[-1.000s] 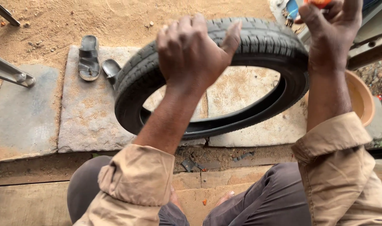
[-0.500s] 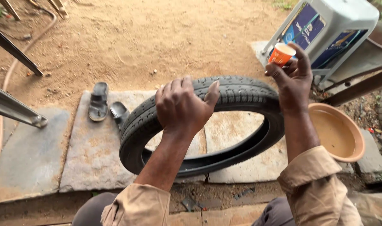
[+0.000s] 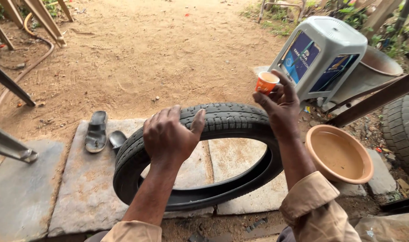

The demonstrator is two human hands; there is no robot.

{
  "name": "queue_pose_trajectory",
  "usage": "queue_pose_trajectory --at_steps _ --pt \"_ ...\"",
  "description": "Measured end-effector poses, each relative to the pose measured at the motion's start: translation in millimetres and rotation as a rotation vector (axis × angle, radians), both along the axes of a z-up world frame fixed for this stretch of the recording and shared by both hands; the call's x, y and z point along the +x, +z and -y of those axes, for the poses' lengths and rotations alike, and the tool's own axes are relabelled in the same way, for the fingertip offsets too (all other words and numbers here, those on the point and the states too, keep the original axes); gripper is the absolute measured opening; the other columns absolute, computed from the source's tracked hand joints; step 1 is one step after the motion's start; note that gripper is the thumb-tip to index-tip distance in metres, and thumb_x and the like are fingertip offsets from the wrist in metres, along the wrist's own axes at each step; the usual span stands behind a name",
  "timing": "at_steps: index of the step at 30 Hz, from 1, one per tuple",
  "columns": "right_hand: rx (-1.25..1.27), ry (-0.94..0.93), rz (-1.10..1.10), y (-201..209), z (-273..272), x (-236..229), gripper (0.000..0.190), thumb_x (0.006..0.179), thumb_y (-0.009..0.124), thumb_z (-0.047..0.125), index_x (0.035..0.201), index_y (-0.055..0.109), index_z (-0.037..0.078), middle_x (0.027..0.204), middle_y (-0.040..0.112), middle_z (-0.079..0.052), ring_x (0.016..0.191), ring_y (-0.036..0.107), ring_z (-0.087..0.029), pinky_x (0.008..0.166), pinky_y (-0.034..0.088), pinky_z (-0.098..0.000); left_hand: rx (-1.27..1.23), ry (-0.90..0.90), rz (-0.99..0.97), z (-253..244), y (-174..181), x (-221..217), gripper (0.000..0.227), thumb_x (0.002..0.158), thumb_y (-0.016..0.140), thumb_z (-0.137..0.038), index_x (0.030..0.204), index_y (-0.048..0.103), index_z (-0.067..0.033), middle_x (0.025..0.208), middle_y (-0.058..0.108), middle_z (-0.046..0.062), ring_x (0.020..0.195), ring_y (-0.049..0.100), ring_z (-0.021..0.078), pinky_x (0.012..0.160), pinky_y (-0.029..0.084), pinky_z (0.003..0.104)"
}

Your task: The person sits on the ground with a motorcycle tire and works along the inside of the tire bead, holding a small cup in one hand and using a hand tool to work the inner surface, turning the tire as they go.

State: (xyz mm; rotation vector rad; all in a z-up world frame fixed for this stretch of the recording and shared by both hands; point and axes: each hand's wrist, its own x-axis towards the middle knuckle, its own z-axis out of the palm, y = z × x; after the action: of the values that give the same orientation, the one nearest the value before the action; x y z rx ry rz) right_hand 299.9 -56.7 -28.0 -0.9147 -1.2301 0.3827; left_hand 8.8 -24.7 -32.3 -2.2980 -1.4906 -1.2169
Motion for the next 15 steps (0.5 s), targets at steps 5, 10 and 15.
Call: queue_pose_trajectory --at_steps 5,10,15 --pt "-0.066 -0.065 0.06 7 6 -9 0.068 0.089 0.082 0.001 0.149 0.051 0.007 0.111 0.07 -0.01 0.103 0.07 -0.014 0.093 0.061 -0.0282 0.017 0.004 0.003 0 0 -3 0.083 0.097 0.043 -0.075 0.107 0.077 0.0009 0.1 0.078 0.021 0.091 0.077 0.0337 0.084 0.059 0.049" --pt "-0.057 -0.094 0.06 -1 4 -6 0.068 0.088 0.083 0.002 0.148 0.053 0.007 0.108 0.07 -0.009 0.099 0.069 -0.013 0.089 0.06 -0.027 -0.01 -0.01 0.005 2 2 -3 0.08 0.097 0.044 -0.072 0.107 0.076 0.0006 0.1 0.078 0.021 0.089 0.077 0.0324 0.082 0.059 0.049" --pt "-0.107 -0.067 -0.006 2 15 -8 0.066 0.088 0.081 0.0 0.147 0.052 0.008 0.109 0.07 -0.007 0.1 0.069 -0.013 0.09 0.06 -0.0272 0.013 -0.015 0.027 12 9 0 0.076 0.095 0.047 -0.071 0.103 0.077 -0.0013 0.094 0.078 0.018 0.088 0.076 0.0325 0.086 0.057 0.05"
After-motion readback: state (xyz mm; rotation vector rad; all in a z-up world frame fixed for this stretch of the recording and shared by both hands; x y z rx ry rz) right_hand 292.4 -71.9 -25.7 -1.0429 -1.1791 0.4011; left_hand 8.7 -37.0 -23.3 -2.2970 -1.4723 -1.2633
